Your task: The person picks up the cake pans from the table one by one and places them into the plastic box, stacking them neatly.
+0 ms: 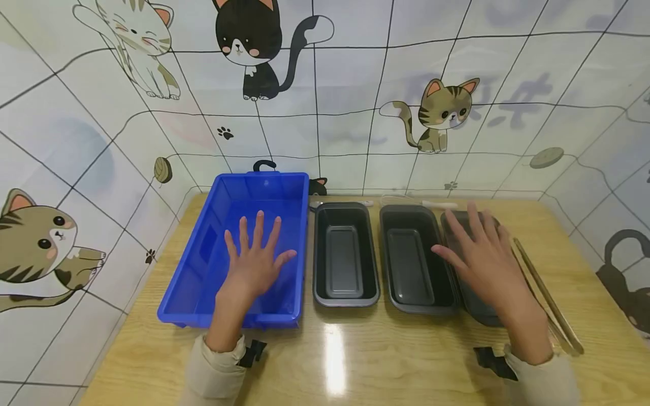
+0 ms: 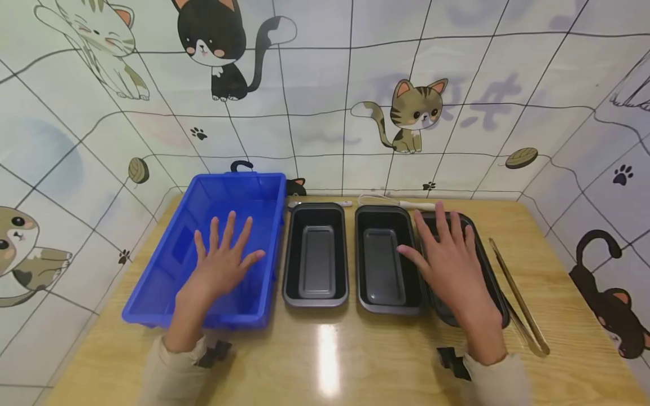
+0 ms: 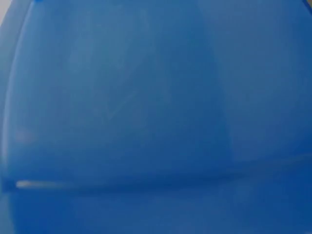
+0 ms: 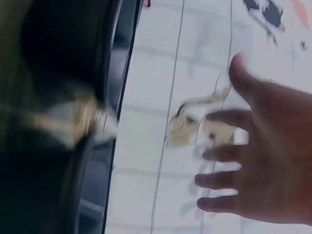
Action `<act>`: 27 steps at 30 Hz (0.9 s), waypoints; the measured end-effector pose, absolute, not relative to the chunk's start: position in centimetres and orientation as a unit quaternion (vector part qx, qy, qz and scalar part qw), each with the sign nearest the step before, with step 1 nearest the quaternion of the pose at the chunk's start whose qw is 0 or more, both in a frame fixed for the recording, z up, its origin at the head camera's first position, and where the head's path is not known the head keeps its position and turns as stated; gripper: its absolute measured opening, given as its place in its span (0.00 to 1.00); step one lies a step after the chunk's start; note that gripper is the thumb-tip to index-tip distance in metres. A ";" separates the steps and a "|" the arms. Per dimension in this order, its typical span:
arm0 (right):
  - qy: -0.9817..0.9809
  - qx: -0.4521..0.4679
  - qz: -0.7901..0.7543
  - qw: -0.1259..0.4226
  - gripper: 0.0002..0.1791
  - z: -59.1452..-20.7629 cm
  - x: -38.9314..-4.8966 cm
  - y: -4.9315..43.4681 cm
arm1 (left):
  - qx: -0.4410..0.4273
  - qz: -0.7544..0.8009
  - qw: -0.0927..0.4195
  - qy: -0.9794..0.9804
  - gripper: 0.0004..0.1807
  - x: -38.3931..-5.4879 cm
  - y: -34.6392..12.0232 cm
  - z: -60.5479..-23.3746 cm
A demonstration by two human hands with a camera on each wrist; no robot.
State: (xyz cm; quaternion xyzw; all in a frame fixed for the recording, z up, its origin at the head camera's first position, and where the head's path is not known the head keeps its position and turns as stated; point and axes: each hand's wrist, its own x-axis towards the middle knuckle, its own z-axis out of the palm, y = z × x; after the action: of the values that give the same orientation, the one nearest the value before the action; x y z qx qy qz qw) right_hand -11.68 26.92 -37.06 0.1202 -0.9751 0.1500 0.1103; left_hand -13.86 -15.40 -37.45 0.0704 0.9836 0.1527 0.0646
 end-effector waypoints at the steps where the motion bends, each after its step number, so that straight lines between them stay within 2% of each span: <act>1: -0.968 0.118 0.169 0.141 0.41 -36.9 -11.0 26.1 | 0.073 0.152 0.072 0.983 0.44 -13.8 -15.6 -37.2; 3: -0.947 0.131 0.229 0.181 0.34 -36.8 -9.2 24.1 | 0.078 0.155 0.101 0.980 0.43 -13.2 -16.0 -36.7; 5: -0.930 0.155 0.301 0.146 0.30 -37.0 -6.9 22.1 | 0.084 0.163 0.128 0.975 0.43 -12.4 -16.7 -36.2; 7: -0.910 0.185 0.370 0.030 0.30 -37.8 -4.9 20.5 | 0.092 0.165 0.137 0.972 0.43 -11.4 -17.5 -36.0; 10: -0.876 0.183 0.421 -0.148 0.33 -39.6 -3.0 18.6 | 0.098 0.163 0.109 0.976 0.43 -10.2 -19.0 -36.1; 12: -0.858 0.163 0.443 -0.204 0.35 -41.0 -2.7 17.6 | 0.095 0.158 0.075 0.980 0.43 -9.7 -20.1 -36.5; 14: -0.846 0.145 0.469 -0.208 0.37 -42.3 -2.7 16.9 | 0.088 0.156 0.044 0.983 0.43 -9.2 -21.3 -37.1; 21: -0.786 0.141 0.582 -0.157 0.39 -45.6 -3.9 15.6 | 0.045 0.146 -0.041 0.987 0.40 -7.0 -24.1 -39.5; 25: -0.767 0.124 0.613 -0.141 0.40 -46.8 -4.9 15.0 | -0.031 0.155 -0.051 0.986 0.40 -5.2 -24.8 -40.0; 27: -0.760 0.115 0.626 -0.131 0.40 -47.1 -5.3 14.7 | -0.077 0.169 -0.075 0.980 0.41 -4.4 -24.9 -40.2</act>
State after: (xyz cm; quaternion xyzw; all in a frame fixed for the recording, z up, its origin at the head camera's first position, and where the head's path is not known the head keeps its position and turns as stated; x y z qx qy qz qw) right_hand -5.27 14.71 -47.13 0.1151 -0.7597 0.6264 -0.1312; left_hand -4.40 -24.85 -40.17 -0.0774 0.9797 0.1691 -0.0746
